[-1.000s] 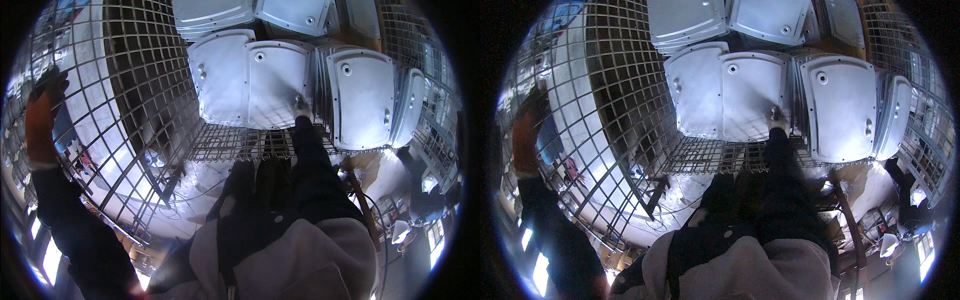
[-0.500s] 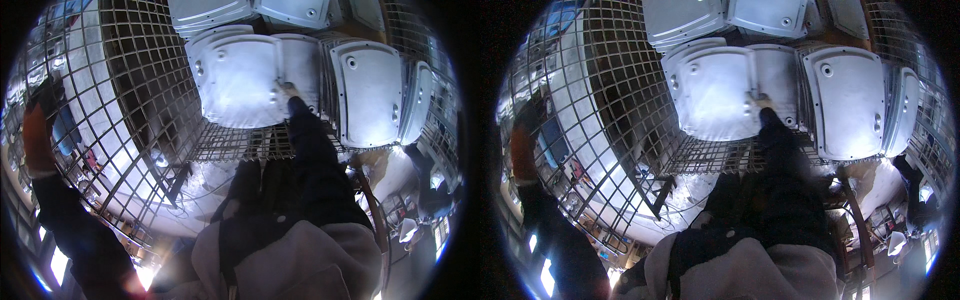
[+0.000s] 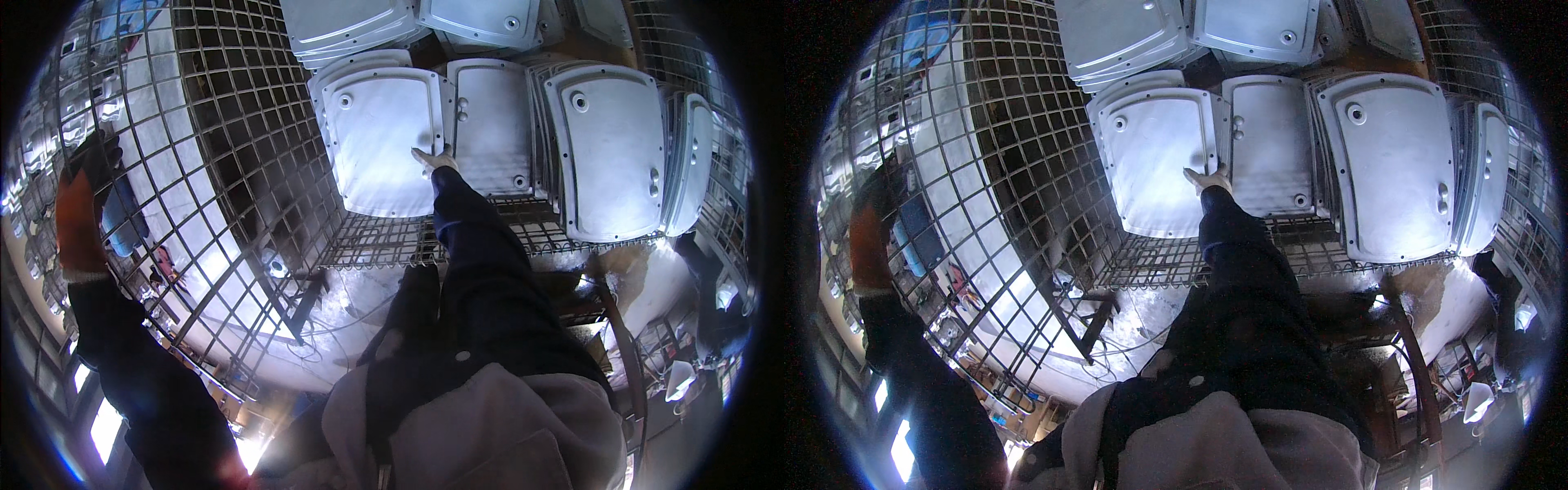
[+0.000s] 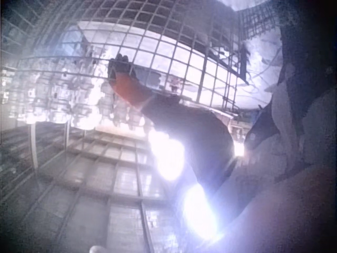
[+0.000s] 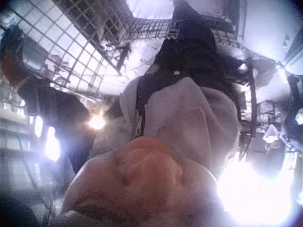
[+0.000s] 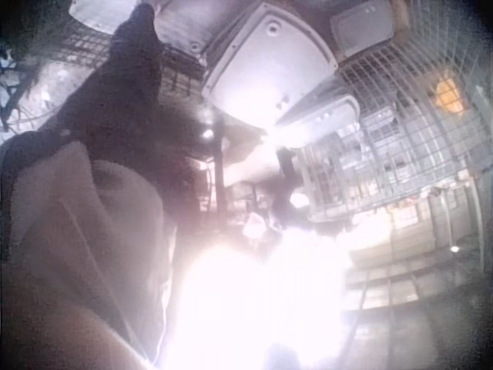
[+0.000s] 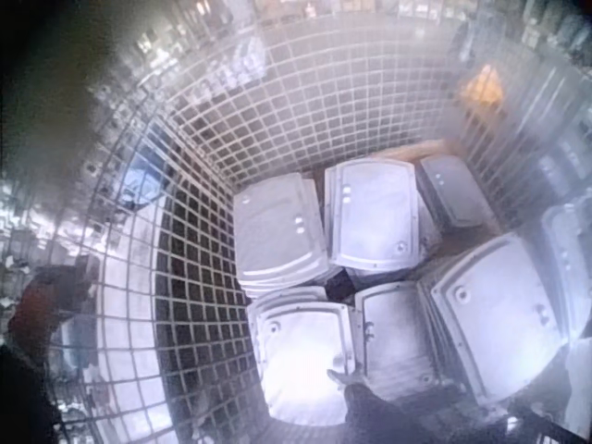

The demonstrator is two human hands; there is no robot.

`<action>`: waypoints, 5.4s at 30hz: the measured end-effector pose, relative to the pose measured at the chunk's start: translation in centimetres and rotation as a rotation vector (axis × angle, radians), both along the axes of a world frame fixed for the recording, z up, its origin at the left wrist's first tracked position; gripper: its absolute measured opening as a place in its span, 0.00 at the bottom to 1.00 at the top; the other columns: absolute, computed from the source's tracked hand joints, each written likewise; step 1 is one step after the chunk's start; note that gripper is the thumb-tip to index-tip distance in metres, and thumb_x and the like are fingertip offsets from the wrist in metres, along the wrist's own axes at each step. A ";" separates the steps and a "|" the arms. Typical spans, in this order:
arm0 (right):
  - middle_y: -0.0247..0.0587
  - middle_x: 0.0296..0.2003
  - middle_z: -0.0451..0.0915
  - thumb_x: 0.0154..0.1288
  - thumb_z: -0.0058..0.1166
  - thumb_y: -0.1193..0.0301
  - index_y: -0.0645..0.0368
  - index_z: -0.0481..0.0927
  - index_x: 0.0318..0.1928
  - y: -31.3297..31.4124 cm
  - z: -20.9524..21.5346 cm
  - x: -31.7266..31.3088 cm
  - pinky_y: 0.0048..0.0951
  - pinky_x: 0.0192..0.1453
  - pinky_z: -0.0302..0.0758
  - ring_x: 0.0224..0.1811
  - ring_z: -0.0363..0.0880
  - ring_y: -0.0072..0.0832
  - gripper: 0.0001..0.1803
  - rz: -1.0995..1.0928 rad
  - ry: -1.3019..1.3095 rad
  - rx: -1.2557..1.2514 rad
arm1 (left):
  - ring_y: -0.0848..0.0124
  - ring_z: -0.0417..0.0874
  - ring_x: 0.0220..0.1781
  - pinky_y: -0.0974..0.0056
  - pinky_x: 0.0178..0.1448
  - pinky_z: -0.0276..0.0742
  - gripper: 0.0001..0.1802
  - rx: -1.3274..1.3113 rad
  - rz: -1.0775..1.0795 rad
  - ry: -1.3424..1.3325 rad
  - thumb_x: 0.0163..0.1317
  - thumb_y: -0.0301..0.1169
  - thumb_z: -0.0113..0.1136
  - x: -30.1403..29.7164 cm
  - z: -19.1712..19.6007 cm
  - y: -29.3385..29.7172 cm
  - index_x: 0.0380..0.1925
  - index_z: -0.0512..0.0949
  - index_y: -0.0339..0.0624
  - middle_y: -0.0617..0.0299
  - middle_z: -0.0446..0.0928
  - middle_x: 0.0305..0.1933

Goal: The person wipes the surface of metal panels with a cloth, then places them into a wire mesh bin. The person repeats this process for multiple panels, handling them one at a time and stacking them in the bin.

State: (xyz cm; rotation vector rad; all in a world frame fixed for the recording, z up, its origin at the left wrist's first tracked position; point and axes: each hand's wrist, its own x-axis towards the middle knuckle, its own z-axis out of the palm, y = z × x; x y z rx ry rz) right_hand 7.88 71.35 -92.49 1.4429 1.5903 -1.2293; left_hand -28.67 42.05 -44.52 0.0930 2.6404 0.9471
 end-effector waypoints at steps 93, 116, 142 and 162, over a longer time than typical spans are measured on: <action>0.42 0.44 0.82 0.67 0.58 0.67 0.66 0.75 0.58 9.2 33.7 10.8 0.28 0.50 0.77 0.45 0.81 0.27 0.22 -0.436 0.782 -0.276 | 0.62 0.83 0.34 0.58 0.39 0.76 0.22 -0.314 0.001 0.195 0.58 0.42 0.58 -1.4 -3.1 1.8 0.43 0.79 0.34 0.51 0.83 0.35; 0.44 0.31 0.82 0.68 0.49 0.57 0.58 0.78 0.49 -5.9 77.4 23.5 0.42 0.37 0.79 0.31 0.84 0.39 0.19 0.980 1.270 0.603 | 0.55 0.76 0.63 0.61 0.64 0.69 0.30 0.062 0.065 0.904 0.60 0.37 0.61 16.5 7.9 4.2 0.60 0.70 0.33 0.46 0.76 0.60; 0.41 0.29 0.84 0.62 0.61 0.59 0.59 0.77 0.54 1.7 84.2 51.1 0.34 0.32 0.81 0.27 0.84 0.35 0.24 0.852 0.944 1.218 | 0.65 0.74 0.62 0.65 0.65 0.69 0.24 0.854 -0.577 -0.193 0.66 0.21 0.54 56.8 2.7 32.1 0.62 0.66 0.33 0.52 0.73 0.62; 0.52 0.74 0.50 0.55 0.63 0.42 0.45 0.36 0.77 9.2 57.6 64.0 0.47 0.75 0.50 0.74 0.53 0.44 0.62 -1.331 1.293 0.966 | 0.78 0.81 0.42 0.71 0.29 0.78 0.16 0.592 -1.323 -0.659 0.69 0.29 0.50 68.5 1.9 53.8 0.54 0.74 0.37 0.61 0.81 0.44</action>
